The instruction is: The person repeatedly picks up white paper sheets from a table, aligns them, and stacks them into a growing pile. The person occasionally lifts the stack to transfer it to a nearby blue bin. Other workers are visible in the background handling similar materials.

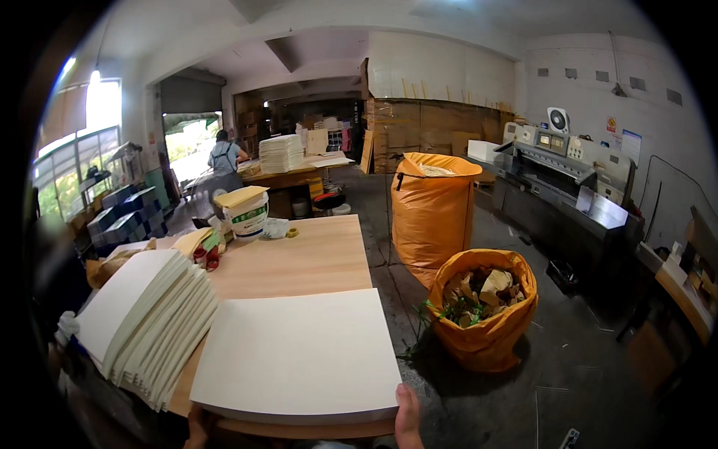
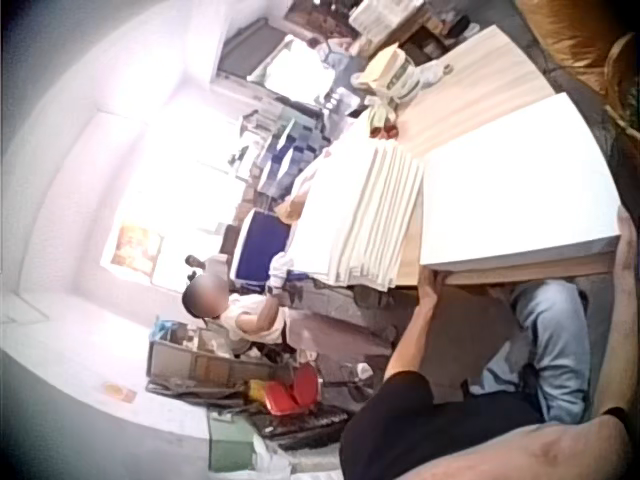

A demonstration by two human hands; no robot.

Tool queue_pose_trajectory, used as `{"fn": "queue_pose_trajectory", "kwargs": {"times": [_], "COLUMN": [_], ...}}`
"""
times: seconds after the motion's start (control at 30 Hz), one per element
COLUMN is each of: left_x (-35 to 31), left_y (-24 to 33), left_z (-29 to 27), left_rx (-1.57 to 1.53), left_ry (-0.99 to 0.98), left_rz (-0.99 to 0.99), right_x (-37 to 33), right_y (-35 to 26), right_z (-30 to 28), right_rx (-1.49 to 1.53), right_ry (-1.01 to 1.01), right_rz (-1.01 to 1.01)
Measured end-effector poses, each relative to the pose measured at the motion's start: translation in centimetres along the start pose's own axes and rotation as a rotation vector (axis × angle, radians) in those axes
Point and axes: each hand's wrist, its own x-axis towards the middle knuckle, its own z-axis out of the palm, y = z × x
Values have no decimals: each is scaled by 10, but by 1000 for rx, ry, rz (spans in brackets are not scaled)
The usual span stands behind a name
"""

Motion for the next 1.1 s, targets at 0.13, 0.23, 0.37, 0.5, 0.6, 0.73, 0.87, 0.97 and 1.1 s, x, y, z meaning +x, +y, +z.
{"fn": "queue_pose_trajectory", "kwargs": {"times": [0.13,0.23,0.37,0.5,0.6,0.73,0.87,0.97,1.1], "left_x": [4,7,0,26,20,23,12,3,0], "left_y": [-4,4,-110,59,38,68,75,89,86], "left_z": [-2,-2,-20,-6,12,23,28,27,29], "left_rx": [-126,-276,-545,-1120,-1008,-973,-944,-953,-911], "left_ry": [-12,-77,-43,156,386,475,536,565,604], "left_rz": [-168,-169,-114,-455,-513,-479,-473,-450,-425], "right_x": [-4,-4,-10,-6,-13,-4,-3,-9,-6], "right_y": [-6,-6,-15,-14,-22,-5,-9,-11,-5], "right_z": [4,8,11,2,7,-2,-10,-9,-11], "right_rx": [-35,-52,-195,-248,-154,-122,-103,-29,51], "right_ry": [-48,-74,-97,-39,-81,-48,-51,-29,-33], "right_rz": [-10,-38,-23,-62,-81,-135,-68,37,53]}}
